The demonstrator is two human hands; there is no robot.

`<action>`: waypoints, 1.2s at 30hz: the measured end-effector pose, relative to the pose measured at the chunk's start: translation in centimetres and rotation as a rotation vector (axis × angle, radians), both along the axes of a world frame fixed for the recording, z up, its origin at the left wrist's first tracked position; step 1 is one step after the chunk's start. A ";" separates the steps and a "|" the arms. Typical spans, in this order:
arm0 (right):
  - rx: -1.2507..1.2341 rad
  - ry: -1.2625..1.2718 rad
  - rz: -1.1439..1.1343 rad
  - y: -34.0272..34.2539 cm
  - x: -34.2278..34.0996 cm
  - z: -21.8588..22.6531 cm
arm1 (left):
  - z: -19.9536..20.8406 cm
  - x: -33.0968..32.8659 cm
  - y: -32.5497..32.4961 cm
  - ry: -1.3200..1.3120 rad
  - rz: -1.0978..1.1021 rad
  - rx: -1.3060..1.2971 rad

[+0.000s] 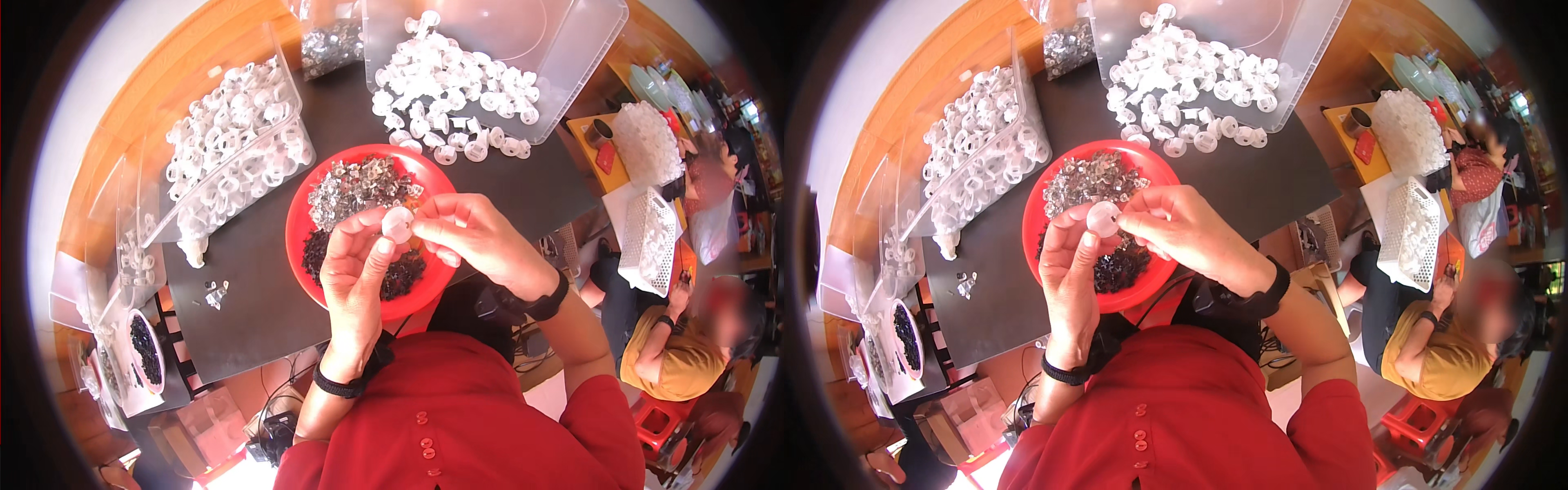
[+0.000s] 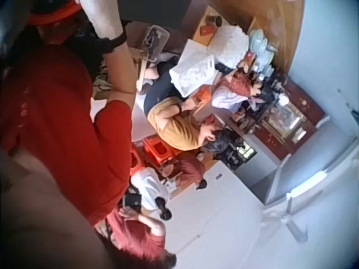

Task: The recorder is assembling small white plastic components with small metallic parts.

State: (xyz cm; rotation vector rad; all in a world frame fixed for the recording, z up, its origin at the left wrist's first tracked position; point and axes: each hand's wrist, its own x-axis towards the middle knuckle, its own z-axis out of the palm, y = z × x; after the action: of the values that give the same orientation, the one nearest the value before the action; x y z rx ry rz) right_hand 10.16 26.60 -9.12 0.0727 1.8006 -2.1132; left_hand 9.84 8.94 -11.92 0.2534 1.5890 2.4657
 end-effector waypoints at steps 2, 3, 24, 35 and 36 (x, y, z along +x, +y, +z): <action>-0.002 0.029 -0.030 -0.7 0.3 -0.4 | -0.1 -0.1 0.0 -0.017 0.038 -0.006; -0.020 0.028 -0.030 -1.0 0.4 -0.5 | -0.1 -0.1 -0.1 -0.001 0.037 -0.057; 0.678 0.651 -0.289 1.0 -2.2 -1.0 | -0.4 -0.6 -1.6 -0.180 0.033 0.188; 1.209 0.738 -0.095 1.1 -2.2 -3.3 | -0.8 -0.4 -2.0 -0.203 0.012 0.080; 1.239 0.744 -0.082 1.0 -2.5 -3.7 | -0.8 -0.4 -2.0 -0.192 -0.008 0.080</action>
State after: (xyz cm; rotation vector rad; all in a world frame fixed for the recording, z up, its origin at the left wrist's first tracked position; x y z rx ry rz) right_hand 7.63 27.64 -12.79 -0.3718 3.2890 -0.7346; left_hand 9.42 6.98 -12.76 0.0325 1.4114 2.4668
